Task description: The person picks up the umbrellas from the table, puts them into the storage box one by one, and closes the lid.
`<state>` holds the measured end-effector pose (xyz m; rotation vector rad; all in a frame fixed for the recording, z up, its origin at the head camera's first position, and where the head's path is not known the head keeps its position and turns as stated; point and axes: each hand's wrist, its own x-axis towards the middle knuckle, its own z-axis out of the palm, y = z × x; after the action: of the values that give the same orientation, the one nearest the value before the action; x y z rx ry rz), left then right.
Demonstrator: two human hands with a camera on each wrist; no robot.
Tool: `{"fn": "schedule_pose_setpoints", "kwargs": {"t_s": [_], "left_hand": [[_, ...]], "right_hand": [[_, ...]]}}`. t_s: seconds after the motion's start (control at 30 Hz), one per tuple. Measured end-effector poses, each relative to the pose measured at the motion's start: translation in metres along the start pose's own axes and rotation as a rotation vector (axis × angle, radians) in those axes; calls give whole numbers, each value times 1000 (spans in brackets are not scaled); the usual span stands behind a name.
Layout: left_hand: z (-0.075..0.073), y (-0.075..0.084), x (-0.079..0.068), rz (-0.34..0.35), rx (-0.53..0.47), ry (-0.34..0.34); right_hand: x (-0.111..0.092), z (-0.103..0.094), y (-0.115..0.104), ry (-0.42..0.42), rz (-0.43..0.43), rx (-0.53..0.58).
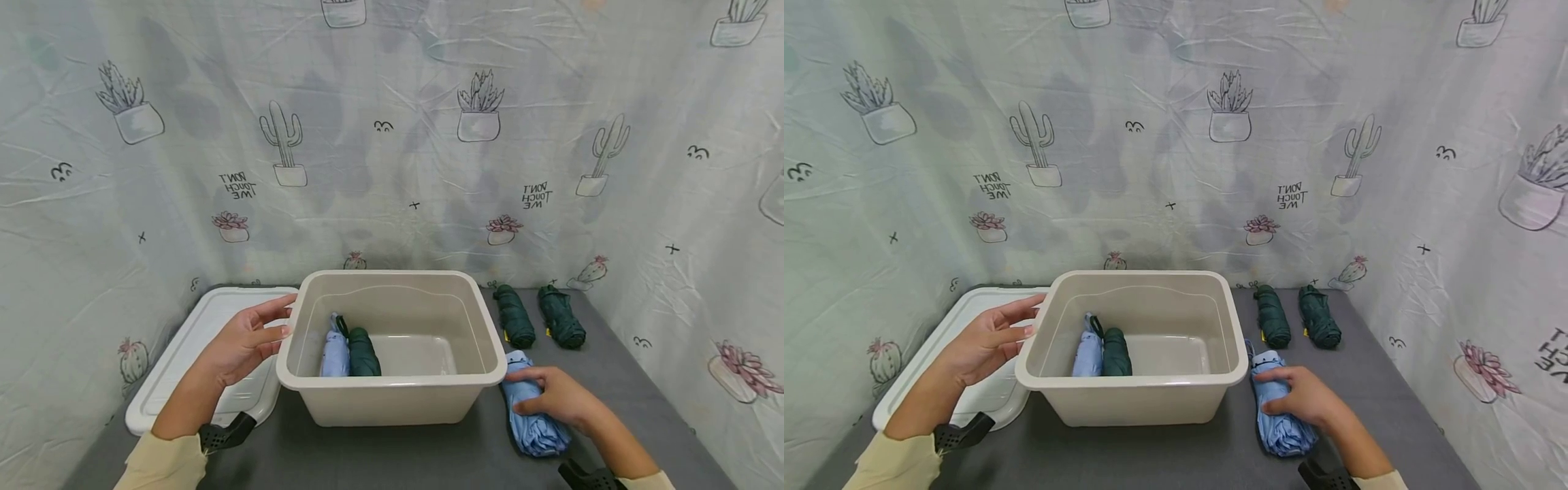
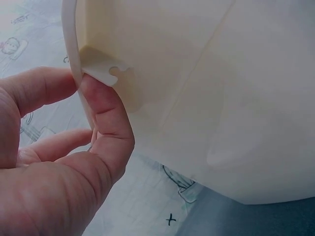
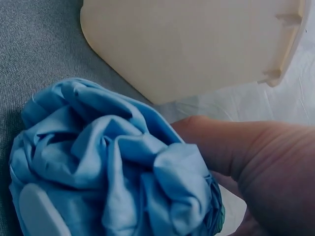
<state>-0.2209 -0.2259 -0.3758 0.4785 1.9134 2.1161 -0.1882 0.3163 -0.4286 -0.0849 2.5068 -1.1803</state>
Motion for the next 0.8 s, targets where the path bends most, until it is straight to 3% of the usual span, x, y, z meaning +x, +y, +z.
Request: {"fn": "schedule_pose_setpoints", "kwargs": {"t_s": [0.2,0.5,0.8], "left_hand": [[-2,0,-1,0,-17,-7],[-1,0,-1,-7,-2,11],[0,0,0,-12,2,21]], "right_hand": [[1,2,-4,2,5,3],[7,6,-9,42,-9,-126],[4,2,0,35,-26,13]]}}
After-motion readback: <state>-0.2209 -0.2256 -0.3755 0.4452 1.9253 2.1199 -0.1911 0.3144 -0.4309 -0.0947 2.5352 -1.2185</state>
